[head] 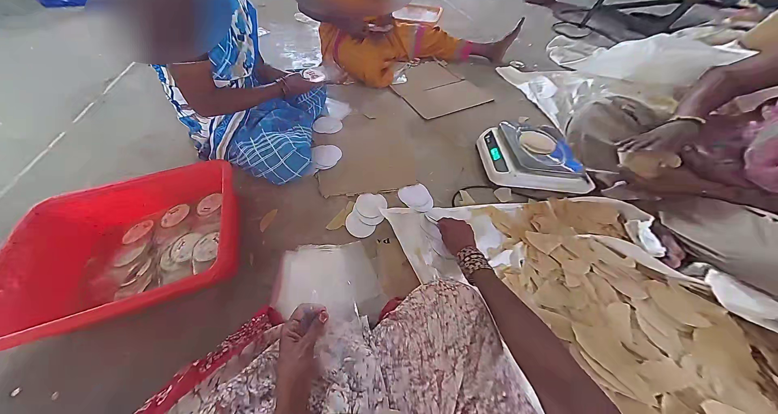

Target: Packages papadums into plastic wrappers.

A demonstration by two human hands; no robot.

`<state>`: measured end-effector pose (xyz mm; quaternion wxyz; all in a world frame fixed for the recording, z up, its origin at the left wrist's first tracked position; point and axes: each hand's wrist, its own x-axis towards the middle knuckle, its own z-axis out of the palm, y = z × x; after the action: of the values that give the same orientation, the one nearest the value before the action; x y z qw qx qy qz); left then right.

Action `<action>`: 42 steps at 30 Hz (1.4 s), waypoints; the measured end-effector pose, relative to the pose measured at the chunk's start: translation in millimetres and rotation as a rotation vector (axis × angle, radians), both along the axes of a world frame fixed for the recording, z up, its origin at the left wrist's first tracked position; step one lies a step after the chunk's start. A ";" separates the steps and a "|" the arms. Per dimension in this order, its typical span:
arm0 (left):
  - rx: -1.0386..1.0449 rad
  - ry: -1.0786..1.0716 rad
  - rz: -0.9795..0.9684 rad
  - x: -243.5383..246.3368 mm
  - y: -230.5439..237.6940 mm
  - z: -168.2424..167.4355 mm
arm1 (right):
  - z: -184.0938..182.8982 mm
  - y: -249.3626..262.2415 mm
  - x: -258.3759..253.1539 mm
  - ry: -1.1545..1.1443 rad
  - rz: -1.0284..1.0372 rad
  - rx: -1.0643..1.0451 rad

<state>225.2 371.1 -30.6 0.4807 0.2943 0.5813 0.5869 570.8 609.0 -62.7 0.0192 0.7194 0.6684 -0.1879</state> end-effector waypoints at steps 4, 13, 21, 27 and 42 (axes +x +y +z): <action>0.011 -0.019 -0.027 1.2 0.8 -1.4 | -6.2 0.7 30.4 0.374 -0.238 0.200; 0.037 -0.047 -0.043 0.0 -1.2 -1.8 | 7.1 -23.9 55.3 0.828 -0.486 0.287; 0.039 -0.046 -0.039 -0.4 -7.1 -0.5 | 27.4 -45.0 52.8 0.919 -0.483 0.271; 0.042 -0.062 -0.041 -1.0 -5.1 -2.0 | 41.4 -47.5 43.1 0.980 -0.478 0.282; 0.027 -0.132 -0.061 1.7 3.2 -5.7 | 35.8 3.3 7.4 1.597 -0.747 0.261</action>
<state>226.9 374.3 -36.3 0.5315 0.2790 0.5311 0.5980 578.2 612.3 -26.9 -0.5971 0.5412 0.2203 -0.5496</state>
